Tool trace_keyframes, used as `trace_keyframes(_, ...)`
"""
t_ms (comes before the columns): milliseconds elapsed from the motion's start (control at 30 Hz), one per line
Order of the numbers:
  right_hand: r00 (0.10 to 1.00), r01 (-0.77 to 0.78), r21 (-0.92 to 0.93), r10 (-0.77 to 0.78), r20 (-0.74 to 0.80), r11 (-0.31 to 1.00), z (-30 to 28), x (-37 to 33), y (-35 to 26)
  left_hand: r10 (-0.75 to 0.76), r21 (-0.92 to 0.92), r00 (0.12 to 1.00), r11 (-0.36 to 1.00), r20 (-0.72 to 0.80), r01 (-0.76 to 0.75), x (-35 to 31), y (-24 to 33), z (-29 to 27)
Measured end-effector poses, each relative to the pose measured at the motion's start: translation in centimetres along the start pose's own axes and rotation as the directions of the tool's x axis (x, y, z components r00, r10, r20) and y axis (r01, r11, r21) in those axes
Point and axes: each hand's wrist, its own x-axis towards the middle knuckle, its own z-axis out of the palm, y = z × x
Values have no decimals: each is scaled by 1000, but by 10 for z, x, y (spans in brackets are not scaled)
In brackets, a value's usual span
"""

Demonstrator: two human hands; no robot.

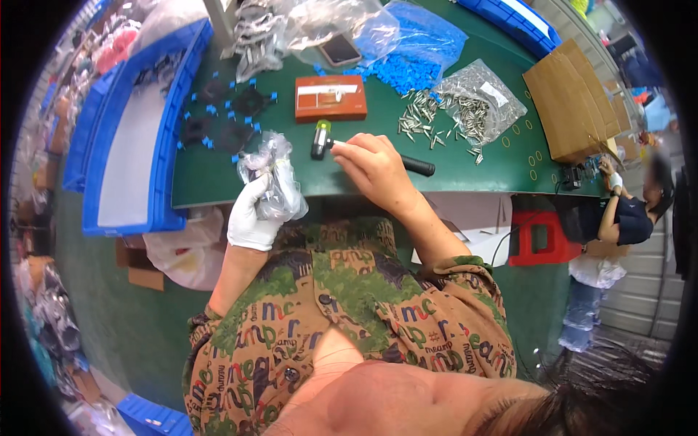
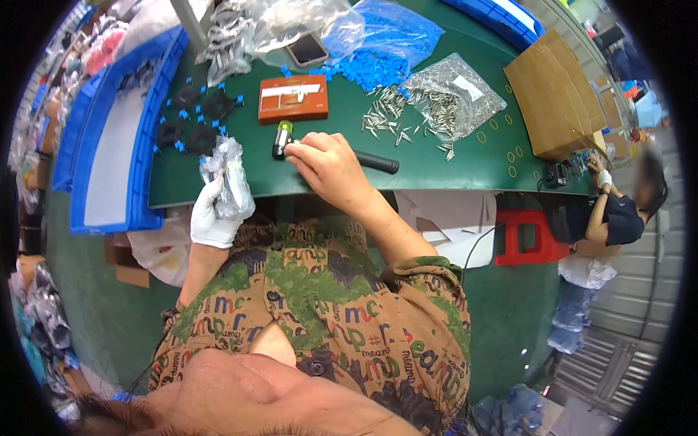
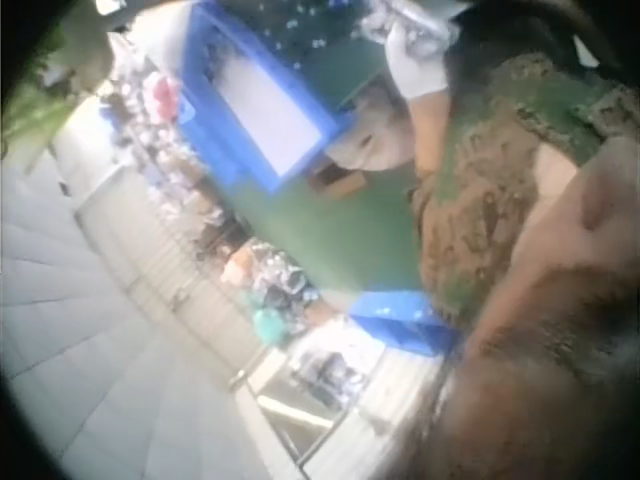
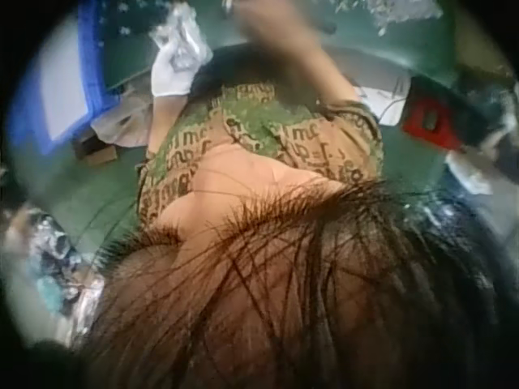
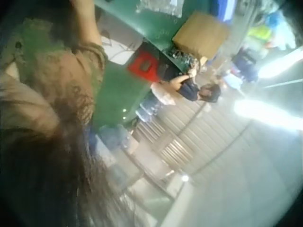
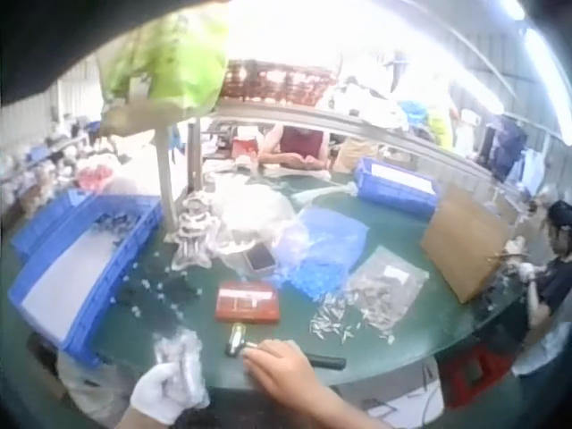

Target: The person assembles small black plastic components by inserting metal pins and tapping them with a hammer. They handle the parts one at a time, occasionally placing finished units into a clear plastic bag. The process involves repetitive insertion and hammering actions at a green workbench.

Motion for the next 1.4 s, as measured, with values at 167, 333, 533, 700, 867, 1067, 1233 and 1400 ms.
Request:
trace_keyframes(167, 990, -138, 499, 111, 83, 856, 30, -7, -46, -207, -197, 903, 935, 377, 296, -8, -14, -22)
trace_keyframes(333, 999, -6, 371, 18, -29, 929, 53, -4, -78, -161, -74, 980, 985, -120, 153, -26, -21, -27)
trace_keyframes(533, 997, 61, 293, -46, -58, 954, 64, 1, -88, 52, 286, 987, 954, 153, -94, -24, -29, -68)
trace_keyframes(700, 997, 61, 253, -45, -70, 966, 67, 2, -85, -152, 87, 983, 986, 97, 144, -25, -23, -67)
trace_keyframes(867, 978, 151, 182, -120, -169, 972, 57, 11, -75, -287, 196, 869, 955, 404, 224, -31, -10, -48)
trace_keyframes(1067, 991, 12, 313, 30, -128, 950, 34, 5, -58, -110, 616, 923, 773, 368, -154, -18, 20, -74)
trace_keyframes(1233, 988, -131, 447, 155, -18, 885, 47, -23, -57, 125, 635, 967, 734, 222, -241, -13, -1, -69)
trace_keyframes(1400, 994, 95, 153, -86, -67, 984, 44, -21, -59, 44, 639, 981, 753, 189, -157, -15, -5, -51)
